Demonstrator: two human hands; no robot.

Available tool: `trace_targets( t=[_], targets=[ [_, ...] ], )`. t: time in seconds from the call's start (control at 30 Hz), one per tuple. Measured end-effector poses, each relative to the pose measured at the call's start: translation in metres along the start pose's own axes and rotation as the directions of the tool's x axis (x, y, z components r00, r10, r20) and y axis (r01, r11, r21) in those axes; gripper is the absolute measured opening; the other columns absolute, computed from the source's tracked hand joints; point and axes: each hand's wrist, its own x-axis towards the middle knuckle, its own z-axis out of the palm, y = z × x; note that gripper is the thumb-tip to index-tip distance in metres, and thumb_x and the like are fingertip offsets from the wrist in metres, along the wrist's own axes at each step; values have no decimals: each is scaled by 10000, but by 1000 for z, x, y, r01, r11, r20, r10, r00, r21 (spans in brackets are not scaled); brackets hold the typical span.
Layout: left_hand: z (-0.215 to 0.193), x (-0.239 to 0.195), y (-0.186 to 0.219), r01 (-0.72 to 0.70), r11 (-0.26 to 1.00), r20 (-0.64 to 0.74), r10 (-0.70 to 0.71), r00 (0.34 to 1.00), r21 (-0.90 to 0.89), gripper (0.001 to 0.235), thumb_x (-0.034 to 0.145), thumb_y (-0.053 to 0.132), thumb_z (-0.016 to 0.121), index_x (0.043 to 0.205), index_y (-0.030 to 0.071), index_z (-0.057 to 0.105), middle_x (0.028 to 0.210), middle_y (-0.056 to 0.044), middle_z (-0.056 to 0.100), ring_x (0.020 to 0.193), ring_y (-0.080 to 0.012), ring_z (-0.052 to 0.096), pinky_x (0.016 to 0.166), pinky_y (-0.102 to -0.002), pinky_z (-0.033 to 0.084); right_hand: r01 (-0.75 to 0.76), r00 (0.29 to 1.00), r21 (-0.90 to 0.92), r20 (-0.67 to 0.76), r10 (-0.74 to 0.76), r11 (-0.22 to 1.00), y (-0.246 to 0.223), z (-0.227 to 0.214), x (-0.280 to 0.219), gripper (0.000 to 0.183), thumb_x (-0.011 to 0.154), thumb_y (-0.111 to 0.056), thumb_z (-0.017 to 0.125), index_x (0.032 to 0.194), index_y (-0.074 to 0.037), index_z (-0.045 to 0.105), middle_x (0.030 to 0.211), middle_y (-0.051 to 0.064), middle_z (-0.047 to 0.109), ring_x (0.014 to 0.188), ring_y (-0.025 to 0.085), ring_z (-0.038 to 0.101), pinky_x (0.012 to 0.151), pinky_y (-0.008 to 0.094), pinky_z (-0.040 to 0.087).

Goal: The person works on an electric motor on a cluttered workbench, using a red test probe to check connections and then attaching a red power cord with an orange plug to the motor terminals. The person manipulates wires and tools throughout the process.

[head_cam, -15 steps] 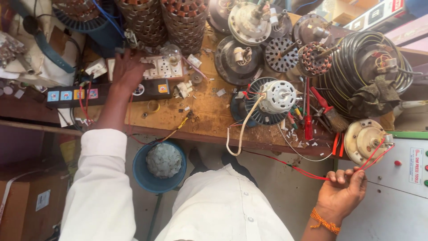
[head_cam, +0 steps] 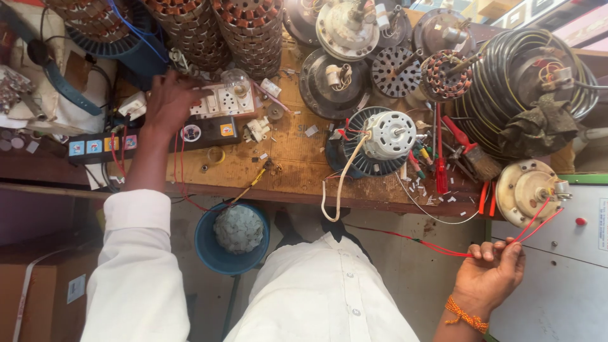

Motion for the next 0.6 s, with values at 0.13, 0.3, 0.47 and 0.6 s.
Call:
trace_targets(
  t=[0.13,0.3,0.47,0.6],
  targets=[
    [9,6,-1,-22,991,-50,29,998,131,338,941,165,655,1158,382,796,1406,-15,662,1297,-361,503,1073,-585,328,-5,1000,-3,4,5,1000,3,5,7,148,1197,-226,597,1156,-85,578,960,-4,567,754,102,485,702,269,406],
    [10,8,-6,169,986,110,-169,979,6,381,972,143,656,1277,348,754,1436,-17,660,1333,-361,504,1138,-571,362,-16,1000,22,25,15,1000,8,-2,10,144,1209,-227,594,1175,-88,579,972,-3,568,763,107,487,715,274,410],
    [-6,4,-27,249,941,221,-199,955,-228,677,813,205,796,1457,266,595,1396,-131,595,1316,-401,444,1096,-554,336,-5,1000,18,-21,5,1000,10,-14,13,141,1203,-232,587,1187,-92,582,973,-10,574,755,106,495,707,278,419],
    [6,0,-41,217,959,211,-177,961,-181,588,746,183,843,1313,234,694,1349,-195,612,1295,-415,454,1061,-529,363,-11,1000,34,-13,11,999,9,-16,14,135,1202,-229,600,1193,-95,582,973,-12,571,752,102,495,703,274,418]
  ],
)
